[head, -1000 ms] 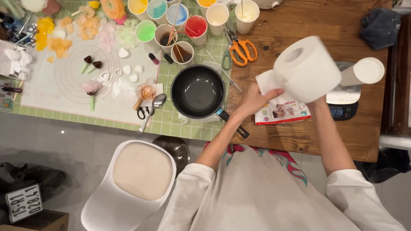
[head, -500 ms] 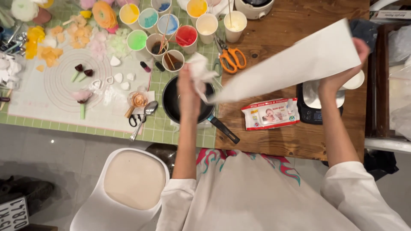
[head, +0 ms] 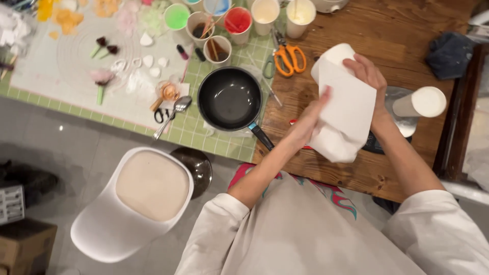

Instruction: Cleaning the interior of a black pot with paper towels and disposing of the waste in a trash bag.

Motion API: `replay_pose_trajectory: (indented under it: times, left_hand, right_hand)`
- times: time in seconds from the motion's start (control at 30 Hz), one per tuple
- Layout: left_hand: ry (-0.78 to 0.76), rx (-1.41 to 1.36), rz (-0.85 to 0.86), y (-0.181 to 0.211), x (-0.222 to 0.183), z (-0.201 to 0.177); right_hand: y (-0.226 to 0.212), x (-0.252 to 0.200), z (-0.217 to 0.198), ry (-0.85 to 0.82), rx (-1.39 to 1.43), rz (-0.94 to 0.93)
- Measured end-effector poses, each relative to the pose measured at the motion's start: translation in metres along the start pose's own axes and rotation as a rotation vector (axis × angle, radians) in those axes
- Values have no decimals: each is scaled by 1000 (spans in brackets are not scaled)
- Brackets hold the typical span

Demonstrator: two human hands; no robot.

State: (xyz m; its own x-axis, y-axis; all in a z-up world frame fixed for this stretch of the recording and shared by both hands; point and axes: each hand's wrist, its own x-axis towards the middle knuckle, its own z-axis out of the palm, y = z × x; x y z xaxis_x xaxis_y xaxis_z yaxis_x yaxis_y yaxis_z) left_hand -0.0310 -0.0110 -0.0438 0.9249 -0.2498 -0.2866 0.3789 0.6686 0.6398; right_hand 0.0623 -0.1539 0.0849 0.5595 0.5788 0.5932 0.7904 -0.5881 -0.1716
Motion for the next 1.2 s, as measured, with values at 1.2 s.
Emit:
replay_pose_trajectory:
  times: [1.2]
  left_hand:
    - [493,982,749,242,-158,-220]
  right_hand:
    - [-167,-75,153,-1175,1534,1319]
